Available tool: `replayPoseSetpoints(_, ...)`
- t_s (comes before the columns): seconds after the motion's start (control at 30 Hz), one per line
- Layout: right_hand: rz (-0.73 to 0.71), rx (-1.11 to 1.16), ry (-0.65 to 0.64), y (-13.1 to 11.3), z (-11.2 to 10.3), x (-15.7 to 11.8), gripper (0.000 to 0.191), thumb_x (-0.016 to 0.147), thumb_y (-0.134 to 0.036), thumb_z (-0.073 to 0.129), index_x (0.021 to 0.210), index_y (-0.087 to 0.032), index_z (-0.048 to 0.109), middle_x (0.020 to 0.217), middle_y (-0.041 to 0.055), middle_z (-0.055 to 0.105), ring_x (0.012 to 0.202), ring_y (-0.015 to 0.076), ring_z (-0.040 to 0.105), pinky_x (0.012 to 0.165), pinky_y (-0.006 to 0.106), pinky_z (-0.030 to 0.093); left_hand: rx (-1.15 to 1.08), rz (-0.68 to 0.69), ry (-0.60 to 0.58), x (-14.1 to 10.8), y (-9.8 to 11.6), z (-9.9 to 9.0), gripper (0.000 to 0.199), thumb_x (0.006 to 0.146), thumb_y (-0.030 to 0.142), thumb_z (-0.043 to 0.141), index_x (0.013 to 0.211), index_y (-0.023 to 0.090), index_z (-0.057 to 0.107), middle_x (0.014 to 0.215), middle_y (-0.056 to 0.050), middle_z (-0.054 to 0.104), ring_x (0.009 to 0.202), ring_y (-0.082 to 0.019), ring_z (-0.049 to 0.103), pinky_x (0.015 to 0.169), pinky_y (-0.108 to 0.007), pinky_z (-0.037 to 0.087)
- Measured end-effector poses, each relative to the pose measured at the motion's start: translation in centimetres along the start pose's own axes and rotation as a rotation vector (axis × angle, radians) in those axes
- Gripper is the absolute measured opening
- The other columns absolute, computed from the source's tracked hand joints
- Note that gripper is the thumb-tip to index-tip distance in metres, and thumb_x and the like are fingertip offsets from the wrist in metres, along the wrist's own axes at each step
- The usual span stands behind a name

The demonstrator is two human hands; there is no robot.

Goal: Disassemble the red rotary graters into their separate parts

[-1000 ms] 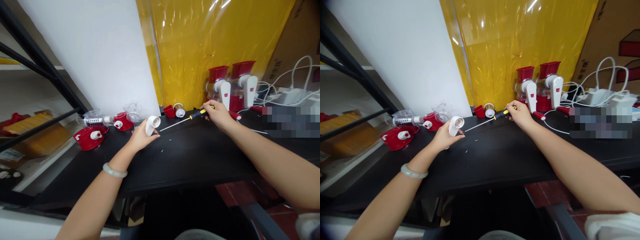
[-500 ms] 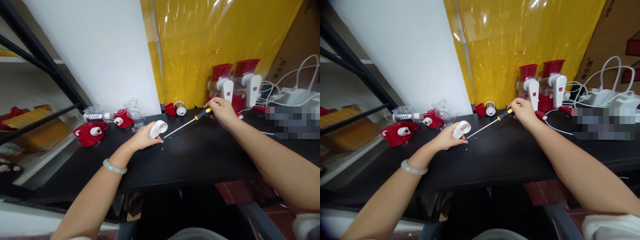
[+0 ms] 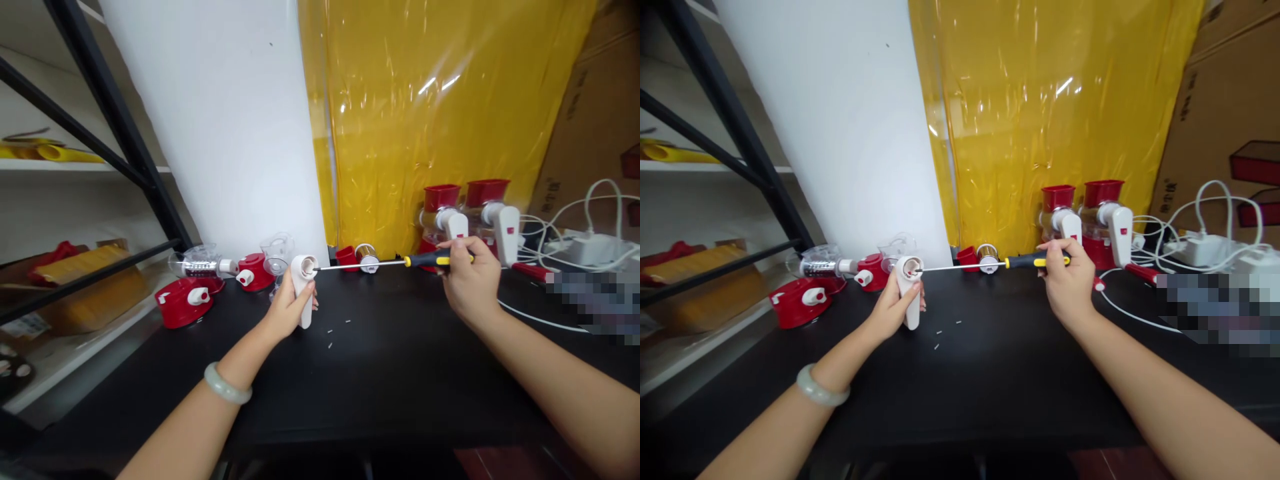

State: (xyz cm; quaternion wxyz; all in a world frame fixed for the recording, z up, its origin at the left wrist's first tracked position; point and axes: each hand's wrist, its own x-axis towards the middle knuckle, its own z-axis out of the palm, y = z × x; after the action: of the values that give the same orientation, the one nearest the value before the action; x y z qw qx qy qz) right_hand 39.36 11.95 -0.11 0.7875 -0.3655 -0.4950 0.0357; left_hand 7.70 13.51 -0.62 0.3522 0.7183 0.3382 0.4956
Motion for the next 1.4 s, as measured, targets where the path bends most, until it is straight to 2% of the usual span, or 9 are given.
replayPoseSetpoints(0.1,0.081,0.066,0.050,-1.2,0.1,-0.8,0.031,0.083,-0.048,0.059,0.074,-0.019,0.061,0.060,-0.0009,0.056,0.043,0.0115,0.048,0.040,0.026,0.041,-0.021,0.041,0.003,-0.3,0.3,0.4,0.034,0.090,0.038,0.054,0.115,0.021,0.038,0.084,0.001,0.056,0.065,-0.012,0.061,0.063,-0.029,0.056)
replayPoseSetpoints(0.3,0.067,0.064,0.046,-2.3,0.1,-1.3,0.031,0.083,-0.046,0.061,0.073,-0.017,0.062,0.059,-0.0013,0.057,0.042,0.0109,0.049,0.040,0.025,0.040,0.012,0.033,-0.034,-0.6,0.5,1.0,0.031,0.091,0.038,0.052,0.112,0.021,0.038,0.085,0.001,0.056,0.065,-0.012,0.062,0.063,-0.030,0.056)
replayPoseSetpoints(0.77,0.003,-0.026,0.076,-2.9,0.1,-1.3,0.030,0.084,-0.045,0.059,0.072,-0.017,0.064,0.056,-0.0013,0.056,0.041,0.0117,0.049,0.038,0.025,0.040,0.063,0.061,-0.051,-0.7,0.6,1.0,0.032,0.093,0.037,0.049,0.116,0.021,0.034,0.084,0.002,0.055,0.062,-0.011,0.062,0.064,-0.030,0.056)
replayPoseSetpoints(1.27,0.024,-0.036,0.083,-3.0,0.1,-1.2,0.033,0.084,-0.048,0.058,0.073,-0.017,0.063,0.055,-0.0007,0.055,0.041,0.0124,0.049,0.040,0.026,0.040,0.132,0.067,-0.040,-0.7,0.7,0.8,0.035,0.092,0.038,0.050,0.118,0.020,0.035,0.083,0.000,0.057,0.064,-0.015,0.063,0.068,-0.034,0.055)
replayPoseSetpoints(1.4,0.084,0.030,0.067,-2.6,0.1,-1.2,0.033,0.083,-0.049,0.059,0.073,-0.018,0.062,0.056,-0.0013,0.055,0.041,0.0122,0.048,0.041,0.028,0.042,0.131,0.065,-0.030,-0.7,0.7,0.8,0.037,0.092,0.040,0.050,0.119,0.020,0.035,0.083,0.000,0.057,0.064,-0.015,0.063,0.068,-0.034,0.055)
